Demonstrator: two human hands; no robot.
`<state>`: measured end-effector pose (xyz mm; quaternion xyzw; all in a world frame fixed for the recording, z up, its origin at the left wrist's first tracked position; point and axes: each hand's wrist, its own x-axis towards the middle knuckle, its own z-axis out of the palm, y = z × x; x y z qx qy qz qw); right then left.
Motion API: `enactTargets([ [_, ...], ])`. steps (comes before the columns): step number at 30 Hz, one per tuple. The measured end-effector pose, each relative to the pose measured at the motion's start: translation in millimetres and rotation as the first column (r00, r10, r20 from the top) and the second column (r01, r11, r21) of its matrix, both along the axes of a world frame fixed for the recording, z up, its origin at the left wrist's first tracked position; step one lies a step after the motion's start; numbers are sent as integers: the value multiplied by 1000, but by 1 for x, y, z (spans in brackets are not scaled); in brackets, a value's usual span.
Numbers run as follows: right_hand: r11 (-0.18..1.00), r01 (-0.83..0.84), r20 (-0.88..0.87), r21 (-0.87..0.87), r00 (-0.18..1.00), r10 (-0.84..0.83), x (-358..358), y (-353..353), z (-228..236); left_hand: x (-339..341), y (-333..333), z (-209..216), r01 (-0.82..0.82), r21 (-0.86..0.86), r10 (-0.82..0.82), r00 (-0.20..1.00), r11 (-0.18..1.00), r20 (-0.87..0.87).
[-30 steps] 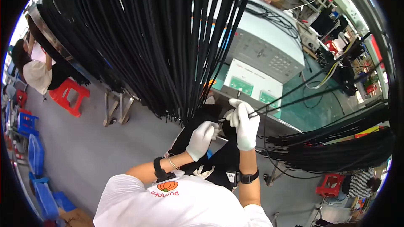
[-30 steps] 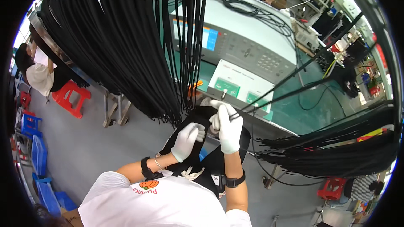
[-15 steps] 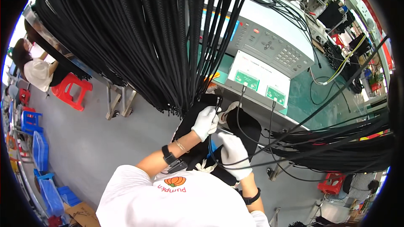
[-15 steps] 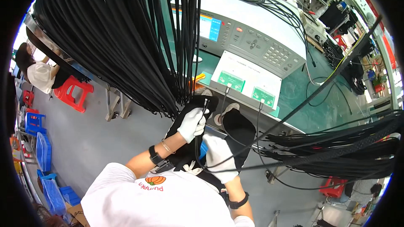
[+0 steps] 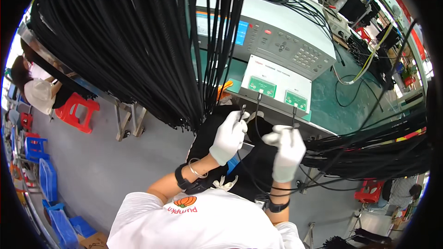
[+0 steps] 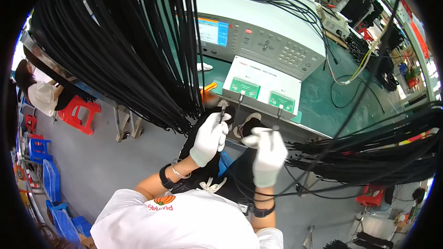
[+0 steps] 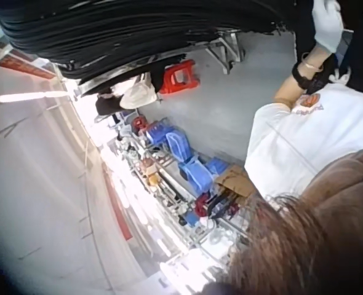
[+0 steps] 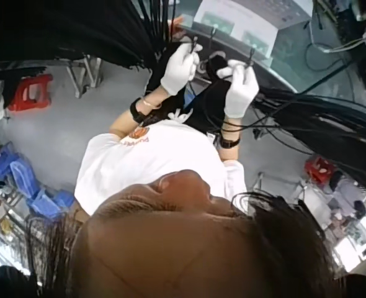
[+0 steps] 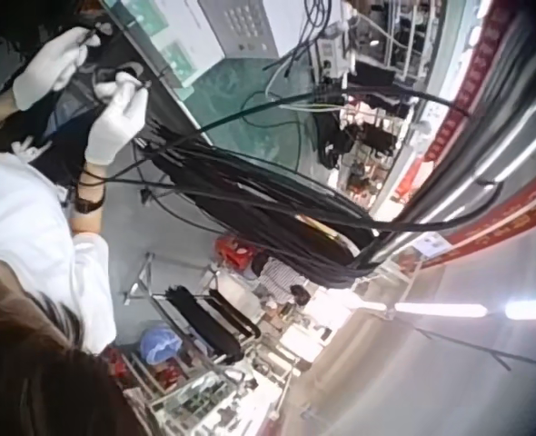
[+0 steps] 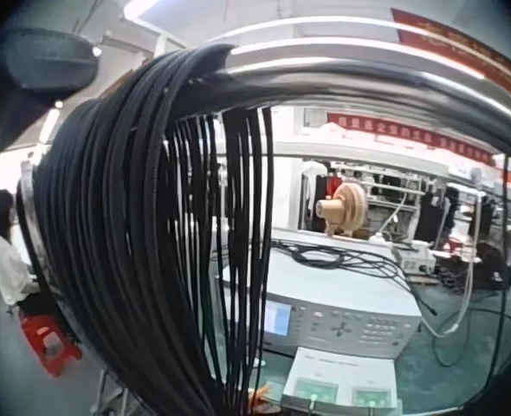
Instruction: Testing the electrical connectivity of cables using a test machine in a factory.
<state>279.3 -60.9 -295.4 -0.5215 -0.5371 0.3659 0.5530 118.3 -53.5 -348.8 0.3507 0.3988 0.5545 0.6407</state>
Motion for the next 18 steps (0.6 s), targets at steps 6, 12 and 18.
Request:
enactTargets([
  [6,932,362,241,26,902,-358,49,32,-19,21,43,8,6,-73,-21,978,997,-207],
  [12,955,293,314,-39,911,-267,48,49,-30,18,57,10,-8,149,57,944,989,-326],
  [18,968,230,286,-100,938,-194,46,52,-20,17,64,11,-15,15,18,977,1000,-214],
])
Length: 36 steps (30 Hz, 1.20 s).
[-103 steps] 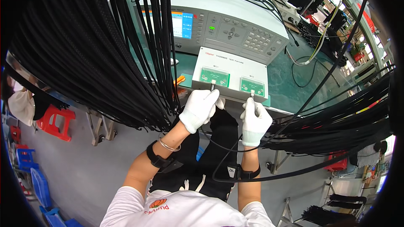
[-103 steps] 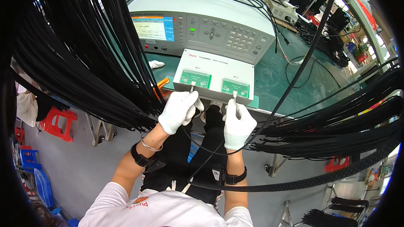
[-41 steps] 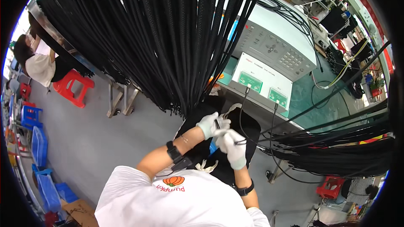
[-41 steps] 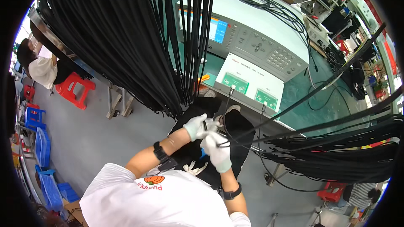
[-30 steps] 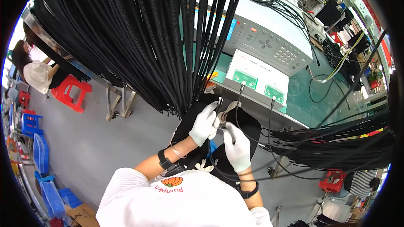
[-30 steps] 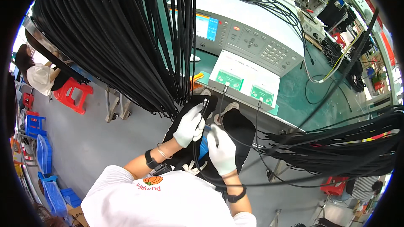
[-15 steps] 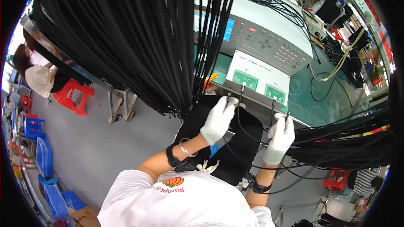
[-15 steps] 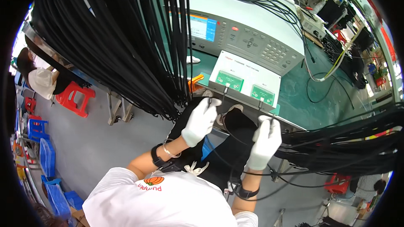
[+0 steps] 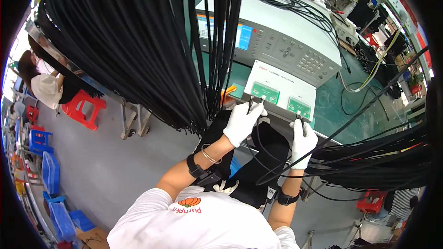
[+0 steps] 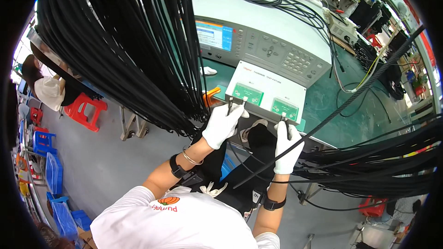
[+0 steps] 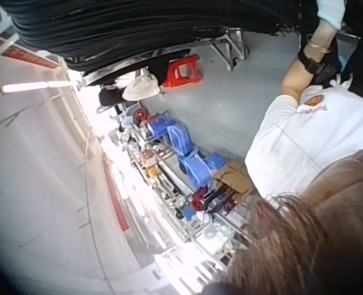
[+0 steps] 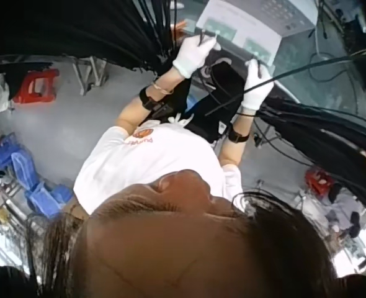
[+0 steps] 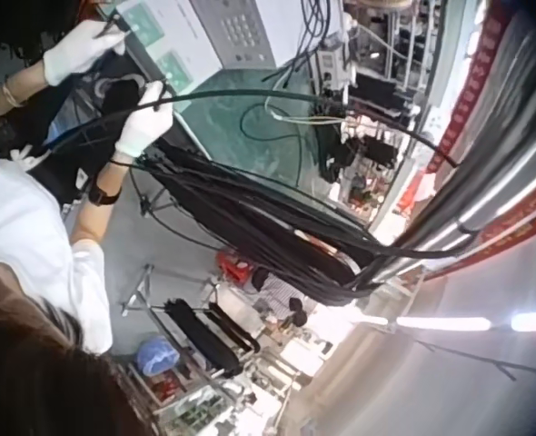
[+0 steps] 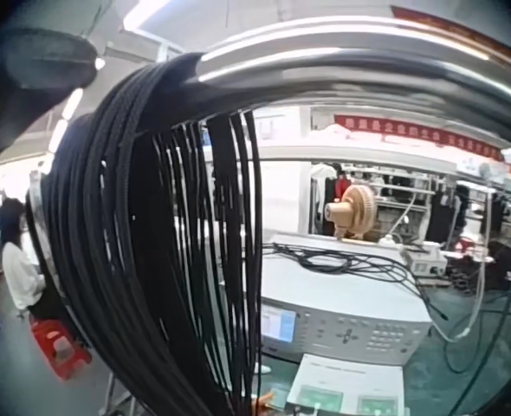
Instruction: Testing the electrical connectivity of cables using a test machine in a factory.
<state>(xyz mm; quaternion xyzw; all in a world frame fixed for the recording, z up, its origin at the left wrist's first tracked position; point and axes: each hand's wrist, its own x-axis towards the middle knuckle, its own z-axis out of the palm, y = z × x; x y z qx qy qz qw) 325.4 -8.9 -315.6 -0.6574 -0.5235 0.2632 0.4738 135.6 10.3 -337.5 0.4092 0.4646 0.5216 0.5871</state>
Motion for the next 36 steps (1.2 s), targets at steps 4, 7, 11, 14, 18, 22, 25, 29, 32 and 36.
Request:
enactTargets([
  [4,999,-15,-67,-38,998,13,1,3,1,1,3,0,-9,-40,10,1000,999,16],
  [7,998,-30,-64,-56,998,26,3,3,-1,1,4,0,-1,-34,2,1000,999,9],
  [11,999,-28,-37,-43,999,26,4,6,-5,1,3,1,-4,-70,7,998,998,55],
  [14,999,-37,-75,10,996,38,2,9,-6,1,4,1,-1,-69,4,999,998,47],
  [18,999,-53,-163,-9,985,51,0,9,-4,2,5,1,-22,-42,22,1000,999,2],
  [22,994,-104,-244,-38,965,92,2,-8,-5,6,-5,2,-55,10,55,998,998,4],
  [25,982,-63,-53,-177,997,54,5,-23,-15,15,-27,-1,115,19,-110,978,993,-177],
  [29,1000,-11,-47,21,999,12,12,-28,-29,24,-24,-10,1,133,26,979,991,-203],
  [32,1000,-26,-359,-6,933,22,15,-23,-31,14,-13,-13,74,-3,-74,997,997,1],
  [36,987,-148,-404,-68,908,108,8,-17,-26,1,-2,-8,310,-89,-271,915,947,300],
])
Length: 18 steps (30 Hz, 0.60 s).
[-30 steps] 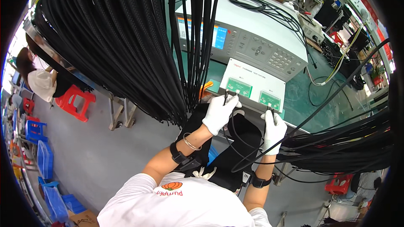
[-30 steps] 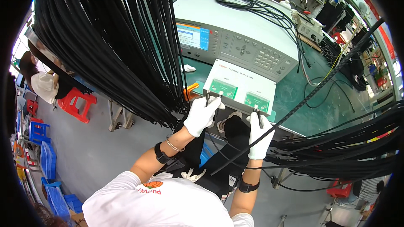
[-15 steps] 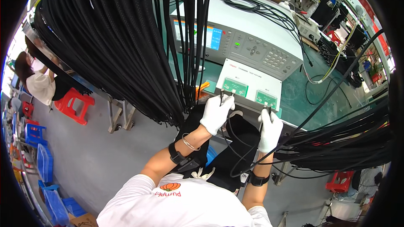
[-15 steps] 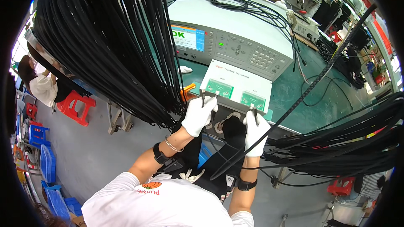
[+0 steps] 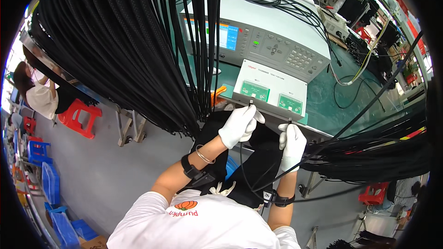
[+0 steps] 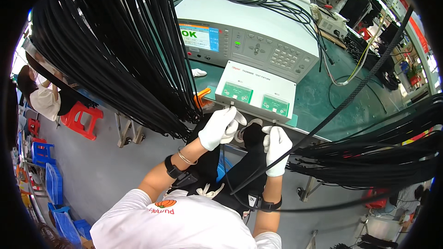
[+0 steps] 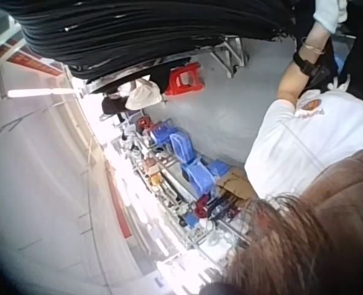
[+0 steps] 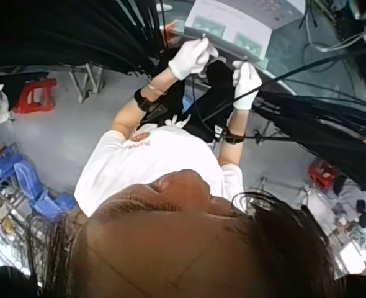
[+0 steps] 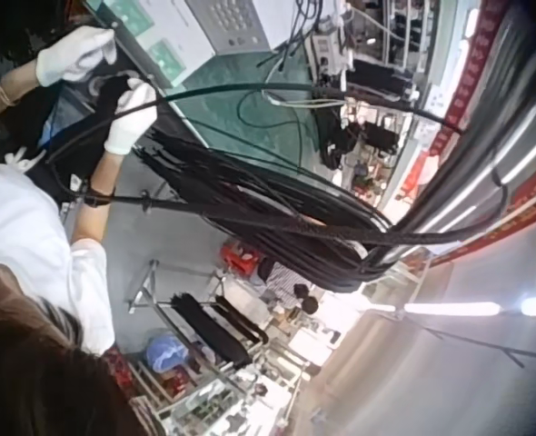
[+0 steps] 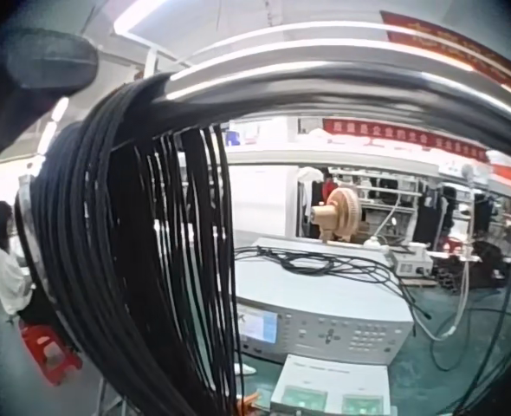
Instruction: Testing the electrical connectivity of cables using a test machine in a factory.
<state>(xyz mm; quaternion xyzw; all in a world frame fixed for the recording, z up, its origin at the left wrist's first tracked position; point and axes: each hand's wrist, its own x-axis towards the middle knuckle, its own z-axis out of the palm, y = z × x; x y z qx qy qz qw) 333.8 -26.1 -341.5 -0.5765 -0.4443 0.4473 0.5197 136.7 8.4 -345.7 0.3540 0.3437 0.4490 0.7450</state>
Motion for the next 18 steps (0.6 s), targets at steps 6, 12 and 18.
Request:
enactTargets([
  [6,1000,4,-30,5,1000,-4,-10,6,0,-6,11,3,101,2,-101,990,995,102],
  [12,998,58,-64,25,996,-56,-15,9,0,-9,21,5,139,-40,-130,976,989,176],
  [18,985,139,-69,106,989,-132,-19,11,-1,-4,21,11,62,-80,-48,985,995,167],
])
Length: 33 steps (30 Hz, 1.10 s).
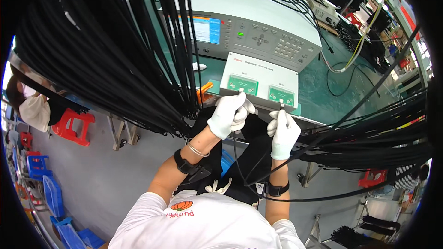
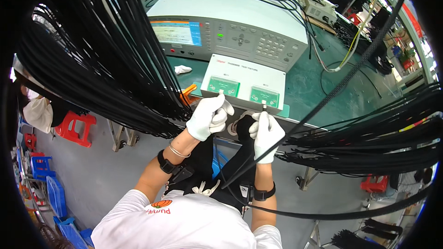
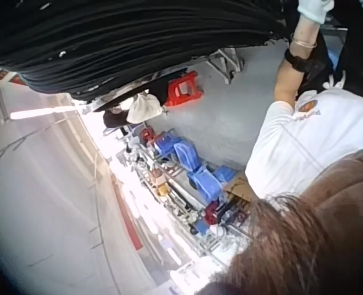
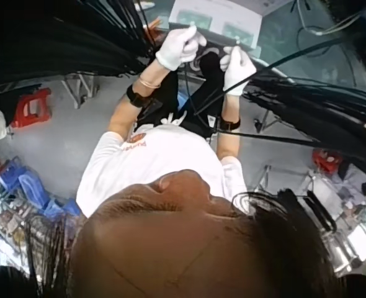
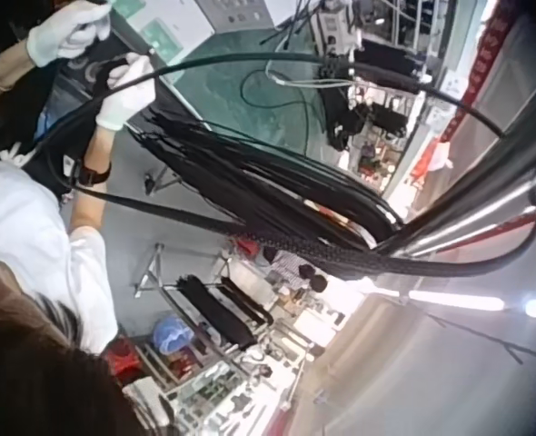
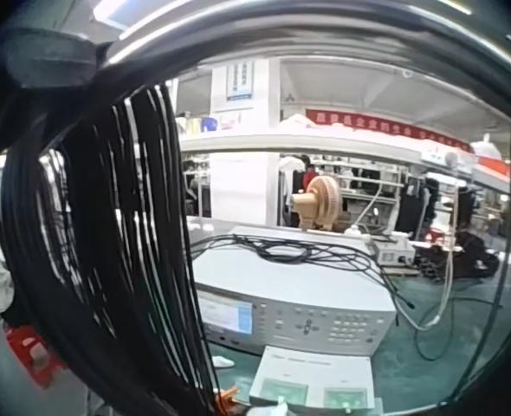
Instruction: Testing the electrical connectivity of cables using a test machine in a factory.
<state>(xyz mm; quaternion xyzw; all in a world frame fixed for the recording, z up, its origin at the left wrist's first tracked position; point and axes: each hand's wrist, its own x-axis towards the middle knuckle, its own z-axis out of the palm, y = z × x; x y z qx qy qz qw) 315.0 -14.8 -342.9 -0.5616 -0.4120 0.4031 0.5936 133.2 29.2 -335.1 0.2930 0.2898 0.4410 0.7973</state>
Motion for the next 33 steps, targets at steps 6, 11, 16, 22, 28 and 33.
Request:
enactTargets([
  [6,997,20,-9,-79,1000,-21,-2,4,1,-3,0,-3,34,31,-33,999,999,-5],
  [11,998,36,-16,-53,999,-37,-5,2,6,-4,1,-9,46,15,-47,999,999,23],
  [16,998,8,-78,55,997,-3,-5,7,-8,3,-25,-7,-212,132,237,949,968,-209],
  [22,945,128,543,300,791,-280,22,-8,54,-5,-101,-12,259,900,599,678,350,-427],
  [28,949,-234,969,209,179,-170,-3,-107,145,61,-116,-38,564,823,410,737,65,-537],
  [33,799,193,674,569,446,-589,18,-55,158,101,-90,-41,620,757,464,618,209,-634],
])
